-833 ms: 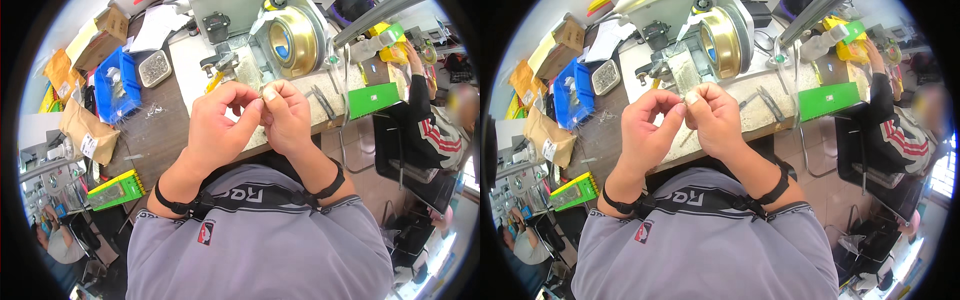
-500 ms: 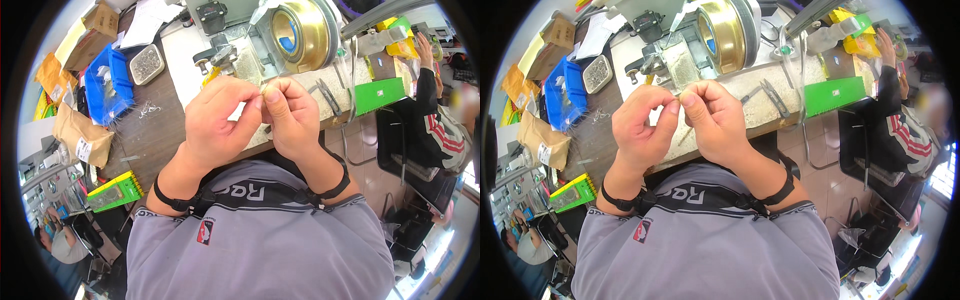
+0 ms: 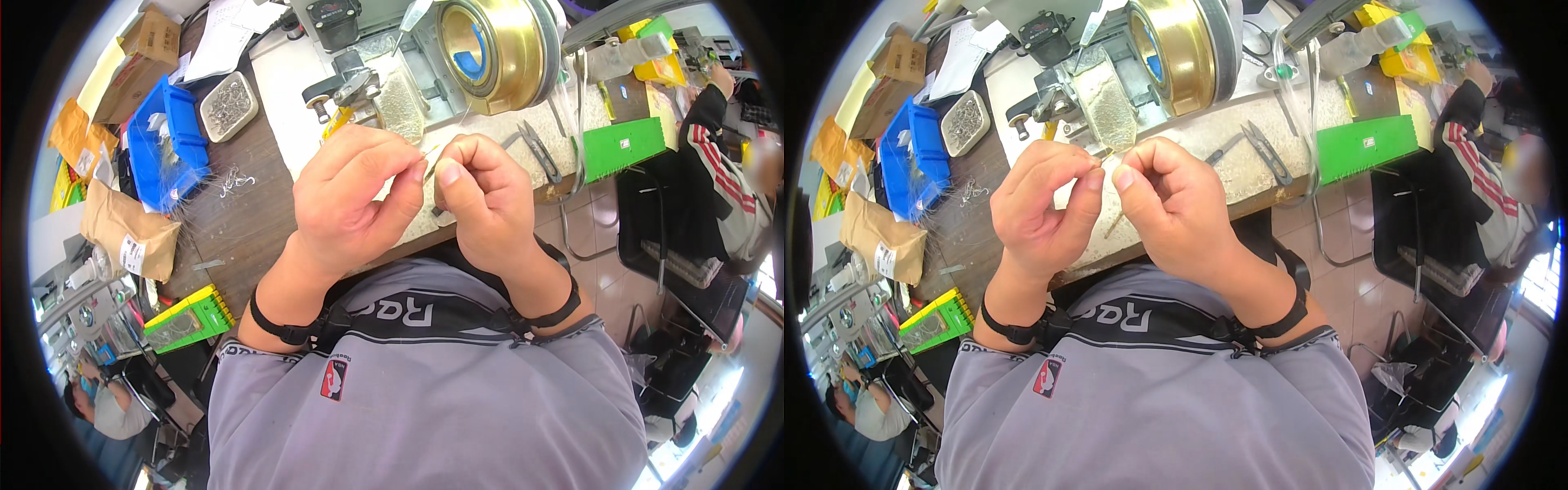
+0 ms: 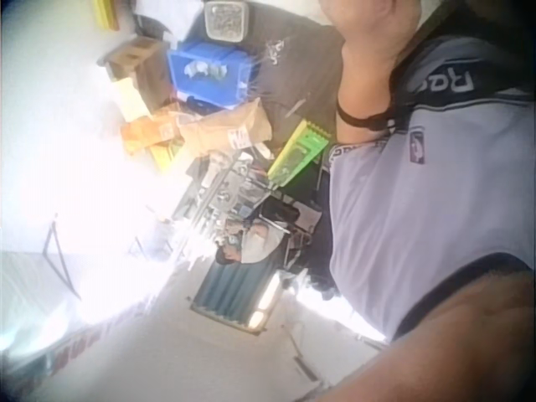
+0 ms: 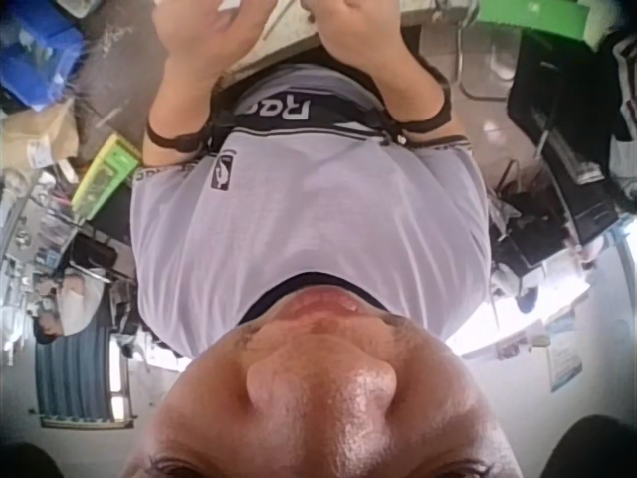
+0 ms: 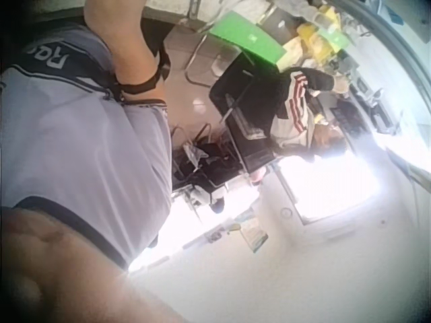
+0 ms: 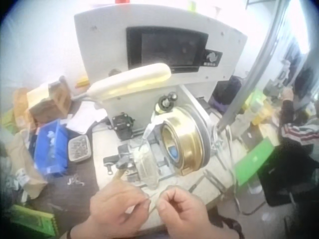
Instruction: Fabricating small electrical or mechanical components using a winding machine, glue, and hand tools.
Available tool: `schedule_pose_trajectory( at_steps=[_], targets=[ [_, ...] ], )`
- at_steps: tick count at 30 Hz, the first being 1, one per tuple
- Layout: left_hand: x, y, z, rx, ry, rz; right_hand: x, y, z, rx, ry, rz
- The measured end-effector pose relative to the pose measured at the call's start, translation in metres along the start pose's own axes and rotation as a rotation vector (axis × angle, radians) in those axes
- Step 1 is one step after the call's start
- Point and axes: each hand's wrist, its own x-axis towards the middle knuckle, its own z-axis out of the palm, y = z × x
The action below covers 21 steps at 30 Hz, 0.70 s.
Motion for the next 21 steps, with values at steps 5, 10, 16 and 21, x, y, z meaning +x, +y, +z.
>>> schedule_pose_trajectory(
  at_steps=[5,10,16,21],
  targets=[
    [-0.003,-0.002,-0.003,0.006,-0.039,0.028,-0.002,-0.003,0.002,-0.043,0.024,-0.039],
    [-0.008,-0.003,0.000,0.004,-0.004,-0.006,-0.002,-0.003,-0.001,-0.177,0.020,-0.134],
    [-0.009,-0.007,0.004,0.001,0.011,0.062,0.001,0.001,-0.003,-0.336,0.038,-0.280],
    [-0.010,-0.005,0.008,-0.106,0.011,-0.018,0.002,-0.003,0.000,-0.422,0.066,-0.377]
  ],
)
